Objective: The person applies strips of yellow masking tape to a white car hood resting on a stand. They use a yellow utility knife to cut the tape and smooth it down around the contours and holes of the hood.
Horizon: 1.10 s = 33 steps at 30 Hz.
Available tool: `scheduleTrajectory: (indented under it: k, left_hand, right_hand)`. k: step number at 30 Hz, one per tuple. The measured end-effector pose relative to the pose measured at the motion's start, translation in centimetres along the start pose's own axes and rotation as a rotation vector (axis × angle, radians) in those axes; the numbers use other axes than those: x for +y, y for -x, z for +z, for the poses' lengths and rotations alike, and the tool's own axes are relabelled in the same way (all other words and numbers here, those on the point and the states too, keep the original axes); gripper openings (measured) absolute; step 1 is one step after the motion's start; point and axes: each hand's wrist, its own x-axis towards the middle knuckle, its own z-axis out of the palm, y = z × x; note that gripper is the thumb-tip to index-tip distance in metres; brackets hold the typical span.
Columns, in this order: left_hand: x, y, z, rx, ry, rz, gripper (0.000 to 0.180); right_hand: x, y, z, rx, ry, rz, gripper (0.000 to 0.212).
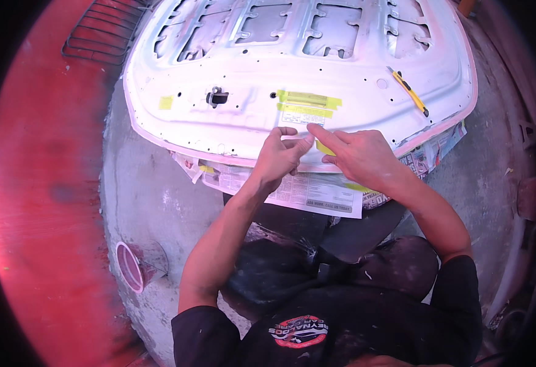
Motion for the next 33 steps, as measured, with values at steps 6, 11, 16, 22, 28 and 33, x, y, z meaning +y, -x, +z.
scheduleTrajectory:
  k: [6, 11, 16, 22, 28, 33]
  left_hand:
    - [1.6, 0.5, -1.4, -0.22, 0.084, 0.024, 0.046]
    - [0.9, 0.7, -1.0, -0.104, -0.145, 0.2, 0.034]
    - [1.2, -1.5, -2.7, 0.068, -0.385, 0.411, 0.033]
    - [2.1, -4.4, -5.3, 0.271, -0.557, 0.421, 0.033]
    - [1.0, -5.7, -5.1, 0.276, -0.757, 0.386, 0.026]
    - [0.1, -7.1, -4.3, 0.318, -0.901, 0.492, 0.022]
  right_hand:
    - [-0.3, -0.3, 0.3, 0.07, -0.021, 0.027, 0.066]
    - [-0.5, -0.6, 0.8, 0.094, -0.001, -0.02, 0.064]
    - [-0.8, -2.4, -0.4, 0.036, -0.05, 0.019, 0.057]
    - [1.1, -4.5, -2.6, -0.171, 0.046, 0.079, 0.039]
    - [2.1, -4.2, -2.3, -0.491, 0.322, 0.207, 0.033]
    - [2.5, -4.9, -1.8, -0.539, 0.289, 0.225, 0.035]
